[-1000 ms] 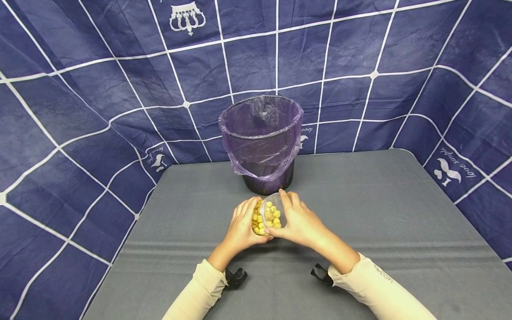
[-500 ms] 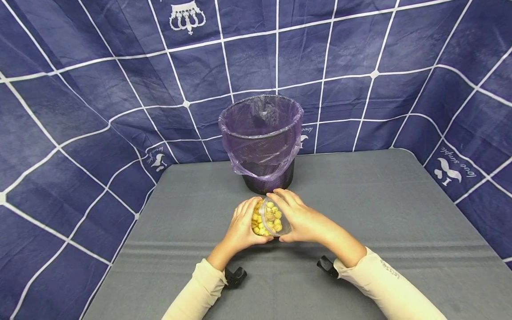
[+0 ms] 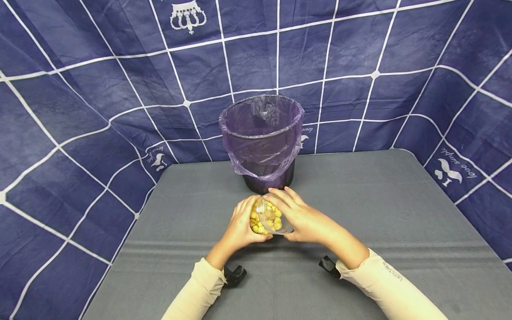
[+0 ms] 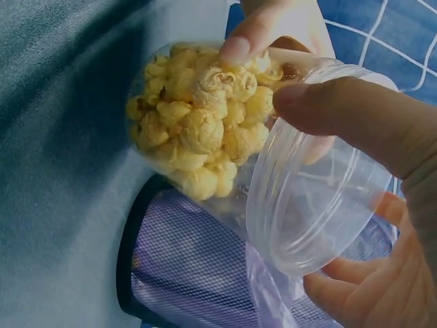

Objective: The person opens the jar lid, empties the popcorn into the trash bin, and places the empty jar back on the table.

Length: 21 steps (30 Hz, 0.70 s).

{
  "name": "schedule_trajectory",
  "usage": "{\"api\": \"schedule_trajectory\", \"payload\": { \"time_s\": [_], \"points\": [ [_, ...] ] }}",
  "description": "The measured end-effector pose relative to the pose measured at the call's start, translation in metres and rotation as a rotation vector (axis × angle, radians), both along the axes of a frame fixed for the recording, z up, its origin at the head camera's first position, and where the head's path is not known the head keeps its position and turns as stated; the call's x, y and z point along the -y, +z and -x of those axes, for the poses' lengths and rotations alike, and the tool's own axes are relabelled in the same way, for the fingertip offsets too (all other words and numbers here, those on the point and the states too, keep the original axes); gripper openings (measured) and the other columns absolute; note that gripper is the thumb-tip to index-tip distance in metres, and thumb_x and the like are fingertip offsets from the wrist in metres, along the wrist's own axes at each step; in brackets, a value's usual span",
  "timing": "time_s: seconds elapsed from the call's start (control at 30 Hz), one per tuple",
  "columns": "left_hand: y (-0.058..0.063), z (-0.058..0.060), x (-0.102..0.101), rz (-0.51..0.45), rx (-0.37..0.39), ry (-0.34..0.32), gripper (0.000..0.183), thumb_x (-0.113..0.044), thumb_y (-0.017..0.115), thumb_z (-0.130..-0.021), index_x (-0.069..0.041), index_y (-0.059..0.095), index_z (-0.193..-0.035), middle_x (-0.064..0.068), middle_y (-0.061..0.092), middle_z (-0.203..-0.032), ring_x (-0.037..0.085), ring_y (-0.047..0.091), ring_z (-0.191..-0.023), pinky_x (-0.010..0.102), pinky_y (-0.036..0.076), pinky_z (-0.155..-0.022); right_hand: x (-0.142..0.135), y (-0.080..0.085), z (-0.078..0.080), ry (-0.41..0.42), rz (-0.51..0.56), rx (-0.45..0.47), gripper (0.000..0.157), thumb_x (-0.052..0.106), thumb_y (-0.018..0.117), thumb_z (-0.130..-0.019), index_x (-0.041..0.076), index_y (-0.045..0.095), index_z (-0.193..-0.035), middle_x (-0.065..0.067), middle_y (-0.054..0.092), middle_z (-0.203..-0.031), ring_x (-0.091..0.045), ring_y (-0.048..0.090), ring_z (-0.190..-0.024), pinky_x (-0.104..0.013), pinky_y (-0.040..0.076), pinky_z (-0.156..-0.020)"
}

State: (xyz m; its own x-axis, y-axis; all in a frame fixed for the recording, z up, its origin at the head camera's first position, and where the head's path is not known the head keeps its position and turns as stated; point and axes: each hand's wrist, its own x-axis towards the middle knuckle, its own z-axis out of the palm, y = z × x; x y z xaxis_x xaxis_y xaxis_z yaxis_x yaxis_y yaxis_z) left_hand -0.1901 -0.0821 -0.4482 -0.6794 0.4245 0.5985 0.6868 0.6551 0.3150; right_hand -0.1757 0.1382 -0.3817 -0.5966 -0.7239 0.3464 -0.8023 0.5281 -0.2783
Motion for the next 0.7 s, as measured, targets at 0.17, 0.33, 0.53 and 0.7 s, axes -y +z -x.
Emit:
{"api": "schedule_trajectory", "payload": {
  "time_s": [0.17, 0.33, 0.53, 0.7],
  "points": [
    [-0.002, 0.001, 0.002, -0.011, 0.013, 0.018, 0.101, -0.044, 0.083, -0.045, -0.007, 0.039, -0.128, 0.008, 0.047, -0.121, 0.025, 0.040, -0.113, 0.039, 0.034, -0.093, -0.006, 0.003, 0.000, -0.015, 0.027, -0.009, 0.099, 0.017, 0.080, -0.058, 0.014, 0.025, -0.140, -0.007, 0.019, -0.145, -0.037, 0.024, -0.126, -0.047, 0.034, -0.095],
    [-0.002, 0.000, 0.003, -0.010, 0.037, 0.028, 0.101, -0.044, 0.083, -0.046, -0.007, 0.038, -0.128, 0.008, 0.046, -0.123, 0.026, 0.040, -0.114, 0.040, 0.033, -0.093, -0.019, 0.006, 0.002, -0.064, 0.060, 0.001, 0.100, 0.019, 0.081, -0.056, 0.011, 0.026, -0.140, -0.008, 0.021, -0.144, -0.033, 0.027, -0.124, -0.047, 0.035, -0.093],
    [-0.002, 0.000, 0.004, -0.029, 0.049, 0.031, 0.100, -0.044, 0.083, -0.046, -0.007, 0.039, -0.128, 0.008, 0.046, -0.123, 0.026, 0.041, -0.113, 0.041, 0.034, -0.092, -0.042, 0.002, 0.006, -0.195, 0.032, 0.064, 0.103, 0.023, 0.082, -0.055, 0.013, 0.025, -0.140, -0.014, 0.023, -0.141, -0.043, 0.030, -0.119, -0.055, 0.034, -0.089],
    [-0.004, 0.001, 0.006, -0.037, 0.041, 0.038, 0.099, -0.043, 0.083, -0.045, -0.007, 0.040, -0.126, 0.008, 0.046, -0.121, 0.027, 0.041, -0.112, 0.041, 0.034, -0.092, -0.061, -0.006, 0.008, -0.299, -0.026, 0.150, 0.103, 0.024, 0.083, -0.055, 0.012, 0.026, -0.140, -0.018, 0.026, -0.137, -0.052, 0.033, -0.111, -0.061, 0.032, -0.085]
  ]
}}
